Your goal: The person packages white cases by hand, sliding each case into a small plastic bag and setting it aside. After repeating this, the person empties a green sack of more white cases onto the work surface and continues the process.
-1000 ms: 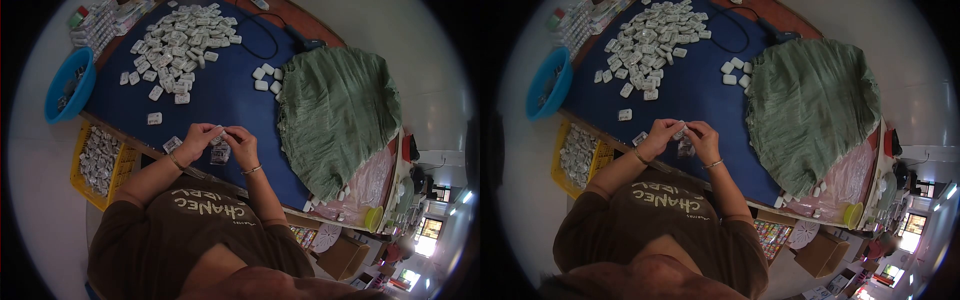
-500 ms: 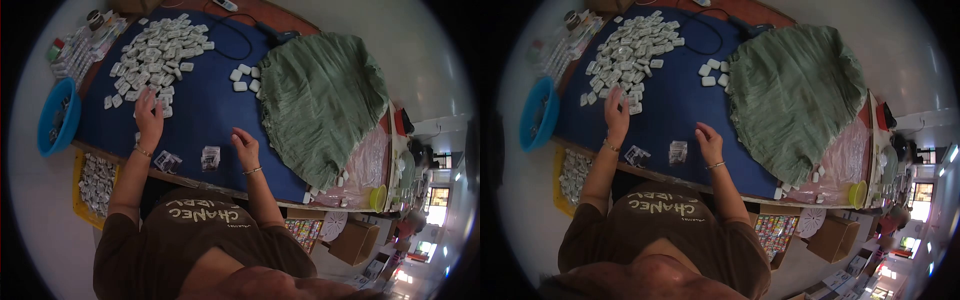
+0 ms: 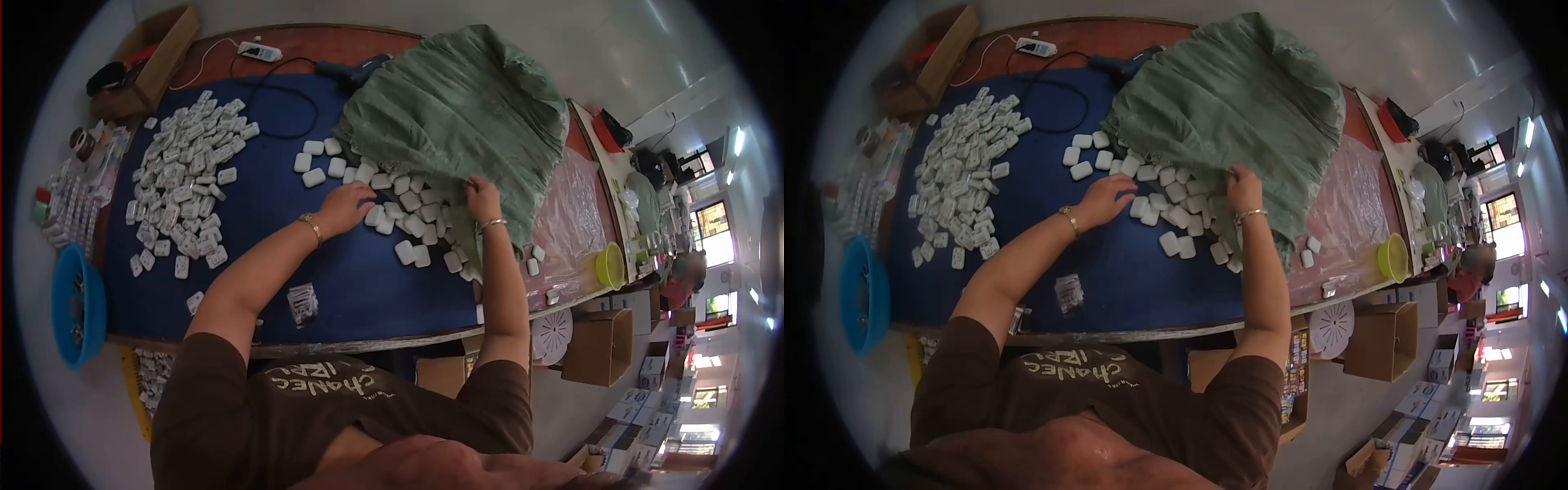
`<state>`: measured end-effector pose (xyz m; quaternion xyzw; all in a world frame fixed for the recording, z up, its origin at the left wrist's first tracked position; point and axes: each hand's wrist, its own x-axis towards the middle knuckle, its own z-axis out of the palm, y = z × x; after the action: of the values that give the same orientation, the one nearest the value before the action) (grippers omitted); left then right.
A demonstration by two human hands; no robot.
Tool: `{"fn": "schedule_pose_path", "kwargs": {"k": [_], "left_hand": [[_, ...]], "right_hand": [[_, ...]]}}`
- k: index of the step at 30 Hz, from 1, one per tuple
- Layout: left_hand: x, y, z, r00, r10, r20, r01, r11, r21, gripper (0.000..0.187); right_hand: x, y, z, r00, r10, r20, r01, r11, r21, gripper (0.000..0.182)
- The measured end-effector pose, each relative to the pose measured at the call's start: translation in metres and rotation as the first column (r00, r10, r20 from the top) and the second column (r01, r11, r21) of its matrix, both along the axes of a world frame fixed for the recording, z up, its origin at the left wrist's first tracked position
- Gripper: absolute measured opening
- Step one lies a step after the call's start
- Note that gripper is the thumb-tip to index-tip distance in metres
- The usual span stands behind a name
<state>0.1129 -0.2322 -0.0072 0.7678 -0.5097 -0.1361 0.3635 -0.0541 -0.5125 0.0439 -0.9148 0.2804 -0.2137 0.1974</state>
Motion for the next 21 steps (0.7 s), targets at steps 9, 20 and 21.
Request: {"fn": "schedule_pose_path", "kwargs": {"k": [9, 20, 21], "left_hand": [[0.084, -0.151, 0.029, 0.931, 0.041, 0.362, -0.148, 0.950, 0.274, 0.074], [0.175, -0.283, -0.001, 0.880, 0.301, 0.369, -0.285, 0.954, -0.096, 0.029], [0.193, -0.289, -0.012, 0.868, 0.447, 0.216, -0.419, 0.893, -0.163, 0.022]], "right_hand": [[0.022, -0.141, 0.074, 0.988, -0.011, 0.152, -0.095, 0.732, 0.674, 0.026], [0.071, -0.193, 0.117, 0.762, -0.206, 0.614, 0.643, 0.350, -0.681, 0.023], [0.078, -0.177, 0.101, 0.816, 0.041, 0.576, 0.512, 0.411, -0.755, 0.023]]}}
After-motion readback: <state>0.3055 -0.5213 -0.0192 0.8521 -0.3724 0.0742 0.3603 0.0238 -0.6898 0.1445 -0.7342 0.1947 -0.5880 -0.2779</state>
